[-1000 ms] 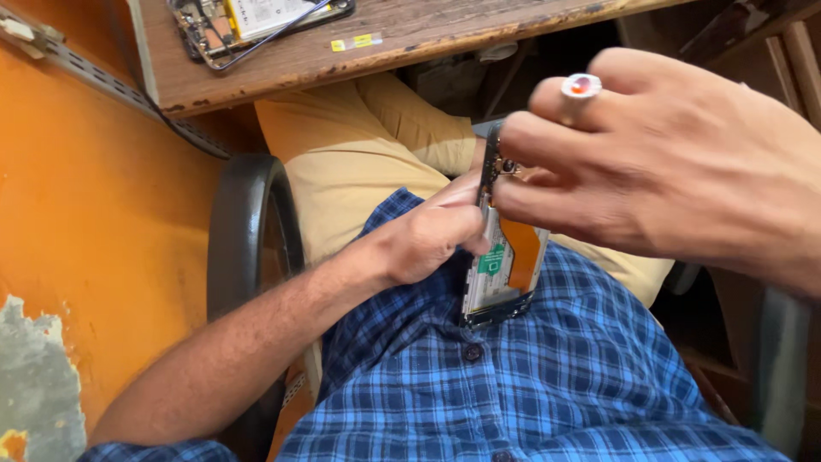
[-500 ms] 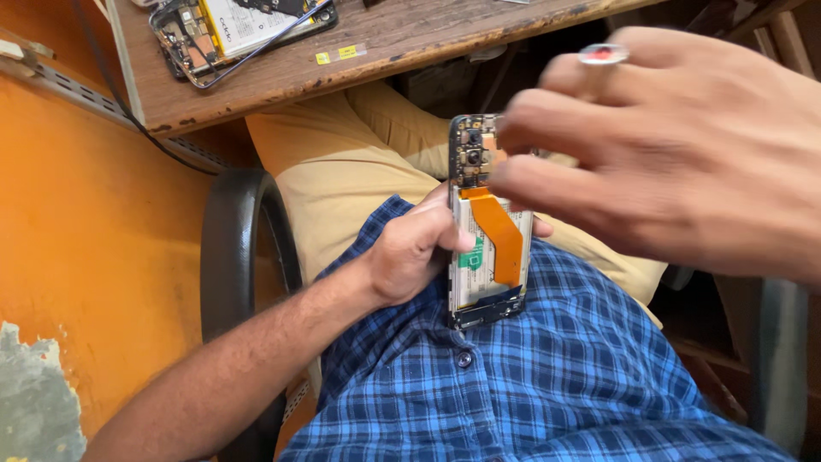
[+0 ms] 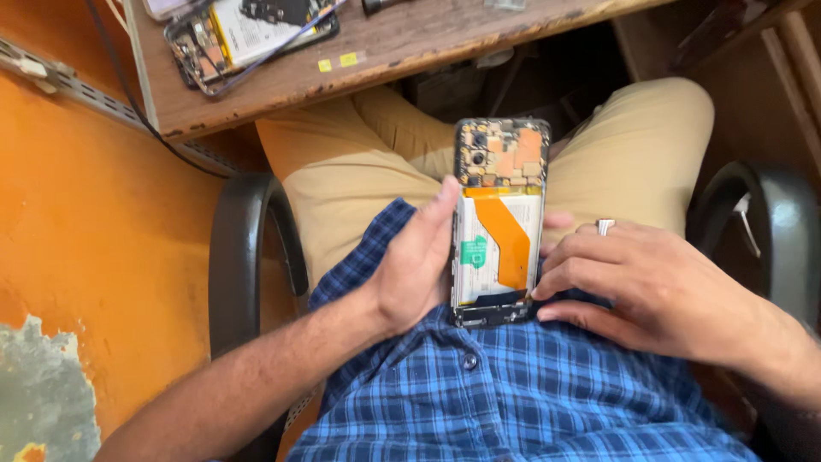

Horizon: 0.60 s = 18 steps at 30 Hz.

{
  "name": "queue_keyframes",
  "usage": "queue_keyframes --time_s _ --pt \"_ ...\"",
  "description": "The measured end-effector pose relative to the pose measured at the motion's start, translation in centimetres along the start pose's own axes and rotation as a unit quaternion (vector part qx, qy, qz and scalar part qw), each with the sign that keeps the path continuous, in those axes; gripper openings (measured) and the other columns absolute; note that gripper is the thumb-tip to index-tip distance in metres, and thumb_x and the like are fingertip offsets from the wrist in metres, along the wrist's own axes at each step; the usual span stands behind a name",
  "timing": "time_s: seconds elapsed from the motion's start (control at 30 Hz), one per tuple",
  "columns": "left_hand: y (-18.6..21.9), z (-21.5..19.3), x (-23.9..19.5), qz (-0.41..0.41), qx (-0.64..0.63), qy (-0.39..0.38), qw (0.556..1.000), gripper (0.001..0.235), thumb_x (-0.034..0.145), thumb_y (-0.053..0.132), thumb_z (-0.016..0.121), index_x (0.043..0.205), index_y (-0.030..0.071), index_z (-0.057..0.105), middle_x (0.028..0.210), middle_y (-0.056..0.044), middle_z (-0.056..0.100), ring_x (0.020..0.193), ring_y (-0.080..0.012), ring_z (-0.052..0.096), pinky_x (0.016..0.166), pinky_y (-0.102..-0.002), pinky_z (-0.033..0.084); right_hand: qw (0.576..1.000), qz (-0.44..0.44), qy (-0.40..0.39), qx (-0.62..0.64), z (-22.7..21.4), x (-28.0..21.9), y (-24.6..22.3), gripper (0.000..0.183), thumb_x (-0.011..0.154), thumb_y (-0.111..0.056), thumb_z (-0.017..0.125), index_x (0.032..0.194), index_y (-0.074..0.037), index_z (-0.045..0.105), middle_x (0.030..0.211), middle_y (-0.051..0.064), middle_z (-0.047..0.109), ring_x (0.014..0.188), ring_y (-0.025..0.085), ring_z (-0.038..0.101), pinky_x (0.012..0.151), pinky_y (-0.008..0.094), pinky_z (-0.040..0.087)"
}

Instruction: The person disassembles a smartphone by removing the back cover and internal components. They use a screwdriver to loosen screws and a metal tool to pry open the casing, exposing the battery and circuitry.

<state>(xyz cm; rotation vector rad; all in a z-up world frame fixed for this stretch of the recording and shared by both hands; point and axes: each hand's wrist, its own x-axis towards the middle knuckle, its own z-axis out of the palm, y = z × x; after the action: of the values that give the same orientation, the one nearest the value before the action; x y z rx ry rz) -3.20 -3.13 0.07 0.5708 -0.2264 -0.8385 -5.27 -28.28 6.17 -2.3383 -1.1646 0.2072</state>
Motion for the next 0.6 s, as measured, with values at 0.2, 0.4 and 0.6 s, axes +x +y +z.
queue_keyframes --time_s 0.2,0.4,0.6 --pt "0.0 0.8 0.6 -0.018 -0.046 0.026 0.998 0.076 0.111 0.057 0.013 0.155 0.001 0.04 0.143 -0.022 0.057 0.129 -0.0331 0.06 0.107 -0.048 0.052 0.981 0.071 0.095 0.151 -3.4 1.8 3.1 0.009 0.082 -0.015 0.079 0.089 -0.01 0.075 0.087 -0.001 0.08 0.083 0.013 0.073 0.071 0.028 0.061" --pt "2.0 0.9 0.4 0.081 -0.163 0.042 0.982 0.08 0.112 0.064 0.022 0.147 -0.002 0.05 0.137 -0.022 0.061 0.121 -0.031 0.063 0.107 -0.054 0.052 0.951 0.095 0.251 -0.155 -6.2 9.2 9.0 0.013 0.099 -0.015 0.08 0.106 -0.005 0.075 0.098 0.012 0.071 0.085 0.026 0.069 0.073 0.037 0.054" --pt "5.5 1.1 -0.6 0.168 -0.167 0.062 0.97 0.085 0.108 0.069 0.026 0.146 -0.003 0.049 0.136 -0.024 0.06 0.121 -0.0334 0.061 0.107 -0.055 0.052 0.949 -0.013 0.194 -0.247 -5.5 19.3 13.4 0.025 0.096 -0.022 0.077 0.117 -0.009 0.076 0.111 0.012 0.07 0.103 0.034 0.065 0.087 0.046 0.053"
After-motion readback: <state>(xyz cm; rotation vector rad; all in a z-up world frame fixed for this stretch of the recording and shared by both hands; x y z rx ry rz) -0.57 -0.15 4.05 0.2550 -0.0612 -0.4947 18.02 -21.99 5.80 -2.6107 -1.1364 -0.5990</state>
